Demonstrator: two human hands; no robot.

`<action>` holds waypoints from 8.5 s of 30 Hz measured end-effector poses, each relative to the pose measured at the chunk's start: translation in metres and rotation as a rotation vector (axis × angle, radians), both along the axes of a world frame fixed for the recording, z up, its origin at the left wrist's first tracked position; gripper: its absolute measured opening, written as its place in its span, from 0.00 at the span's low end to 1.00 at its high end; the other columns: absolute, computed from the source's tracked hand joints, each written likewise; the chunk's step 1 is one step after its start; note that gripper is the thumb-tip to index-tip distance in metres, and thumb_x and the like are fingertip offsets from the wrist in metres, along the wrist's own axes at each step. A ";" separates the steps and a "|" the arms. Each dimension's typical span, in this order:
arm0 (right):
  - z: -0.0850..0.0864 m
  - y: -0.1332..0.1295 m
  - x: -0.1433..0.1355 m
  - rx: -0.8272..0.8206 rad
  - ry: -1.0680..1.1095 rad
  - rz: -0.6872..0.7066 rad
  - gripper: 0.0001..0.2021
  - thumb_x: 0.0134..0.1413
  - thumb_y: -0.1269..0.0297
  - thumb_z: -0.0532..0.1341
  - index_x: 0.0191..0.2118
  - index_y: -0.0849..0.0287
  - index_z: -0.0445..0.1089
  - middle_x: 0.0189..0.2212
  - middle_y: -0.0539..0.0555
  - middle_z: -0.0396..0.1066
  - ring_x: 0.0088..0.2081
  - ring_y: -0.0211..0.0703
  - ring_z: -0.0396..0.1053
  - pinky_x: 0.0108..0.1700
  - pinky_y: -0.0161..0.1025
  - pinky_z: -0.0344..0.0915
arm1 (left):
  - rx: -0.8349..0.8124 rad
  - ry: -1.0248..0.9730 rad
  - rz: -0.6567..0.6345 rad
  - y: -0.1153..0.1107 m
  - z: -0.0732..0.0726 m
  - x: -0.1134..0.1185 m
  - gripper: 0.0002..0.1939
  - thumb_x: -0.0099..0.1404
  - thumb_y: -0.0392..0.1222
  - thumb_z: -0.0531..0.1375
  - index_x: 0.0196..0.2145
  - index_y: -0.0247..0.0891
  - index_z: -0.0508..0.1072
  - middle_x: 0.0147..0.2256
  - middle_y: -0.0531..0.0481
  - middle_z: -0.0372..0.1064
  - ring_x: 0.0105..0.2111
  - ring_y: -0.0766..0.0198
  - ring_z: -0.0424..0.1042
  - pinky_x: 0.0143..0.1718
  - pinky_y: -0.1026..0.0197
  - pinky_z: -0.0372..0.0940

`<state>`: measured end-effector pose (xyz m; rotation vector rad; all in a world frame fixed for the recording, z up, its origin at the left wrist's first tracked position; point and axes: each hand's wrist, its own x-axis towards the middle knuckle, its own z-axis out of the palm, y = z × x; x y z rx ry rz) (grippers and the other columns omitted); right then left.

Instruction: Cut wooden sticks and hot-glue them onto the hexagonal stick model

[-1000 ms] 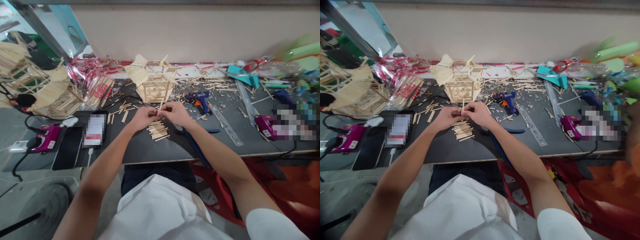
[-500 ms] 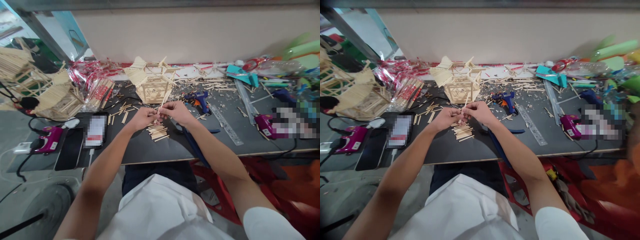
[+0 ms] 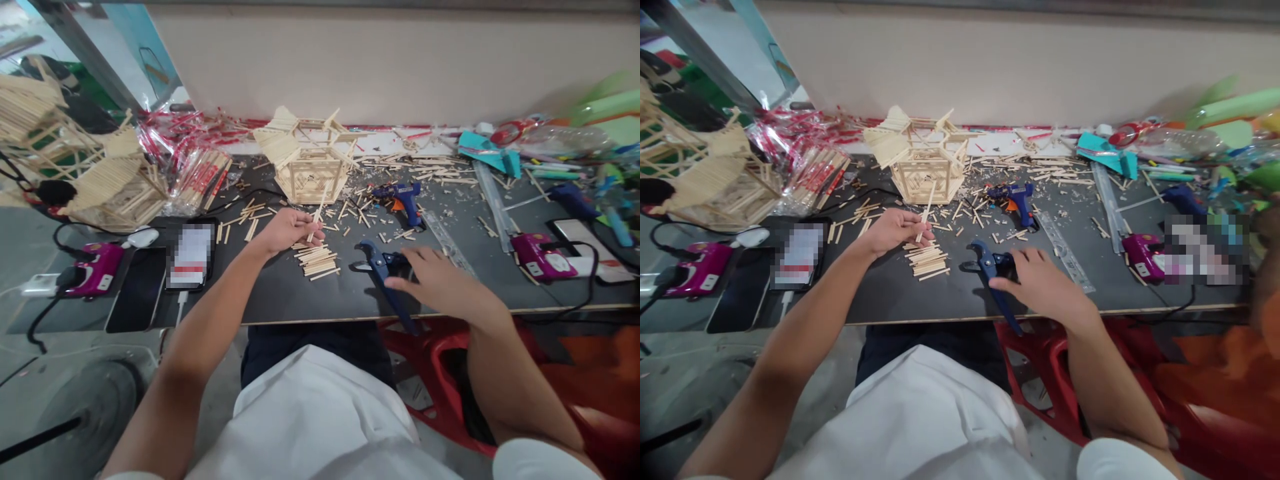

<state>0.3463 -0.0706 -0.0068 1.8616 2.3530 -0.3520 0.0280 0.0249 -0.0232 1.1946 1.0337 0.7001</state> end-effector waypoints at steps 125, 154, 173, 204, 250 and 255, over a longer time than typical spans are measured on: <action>-0.070 -0.023 0.001 0.590 0.034 -0.185 0.38 0.71 0.40 0.50 0.65 0.74 0.66 0.56 0.75 0.69 0.58 0.69 0.66 0.62 0.60 0.62 | 0.530 1.402 -0.237 0.000 0.029 -0.032 0.20 0.77 0.38 0.48 0.51 0.28 0.78 0.47 0.29 0.79 0.49 0.43 0.79 0.48 0.53 0.68; 0.011 0.053 -0.107 0.383 0.995 0.110 0.12 0.67 0.56 0.61 0.43 0.58 0.77 0.38 0.56 0.79 0.34 0.44 0.74 0.37 0.40 0.70 | 0.608 -0.175 0.276 0.008 0.036 -0.034 0.27 0.61 0.65 0.70 0.33 0.42 0.65 0.19 0.61 0.52 0.17 0.73 0.48 0.19 0.65 0.45; -0.035 0.119 -0.127 0.254 1.145 0.150 0.24 0.63 0.37 0.59 0.33 0.56 0.68 0.26 0.48 0.65 0.28 0.40 0.60 0.33 0.39 0.59 | 0.676 0.233 0.052 0.014 -0.001 -0.015 0.17 0.71 0.56 0.60 0.37 0.37 0.71 0.35 0.46 0.77 0.37 0.59 0.75 0.43 0.58 0.68; -0.043 0.114 -0.139 0.109 1.203 0.116 0.08 0.58 0.60 0.67 0.35 0.59 0.79 0.24 0.49 0.73 0.25 0.40 0.67 0.32 0.39 0.64 | 0.698 0.379 -0.096 0.023 -0.018 -0.027 0.13 0.61 0.48 0.65 0.31 0.34 0.82 0.26 0.48 0.77 0.27 0.62 0.74 0.32 0.62 0.64; -0.010 0.097 -0.097 0.307 0.892 -0.043 0.14 0.57 0.55 0.68 0.44 0.61 0.79 0.39 0.58 0.79 0.37 0.48 0.75 0.44 0.46 0.71 | 0.327 0.045 -0.006 0.015 -0.023 -0.001 0.10 0.72 0.40 0.63 0.35 0.30 0.77 0.34 0.40 0.82 0.32 0.60 0.82 0.38 0.60 0.77; -0.002 0.047 -0.018 0.331 0.366 -0.042 0.22 0.62 0.48 0.64 0.50 0.61 0.77 0.50 0.66 0.77 0.54 0.64 0.73 0.59 0.58 0.68 | 0.257 0.009 0.009 0.012 -0.019 -0.002 0.07 0.71 0.37 0.65 0.35 0.29 0.77 0.35 0.39 0.82 0.31 0.62 0.82 0.38 0.60 0.77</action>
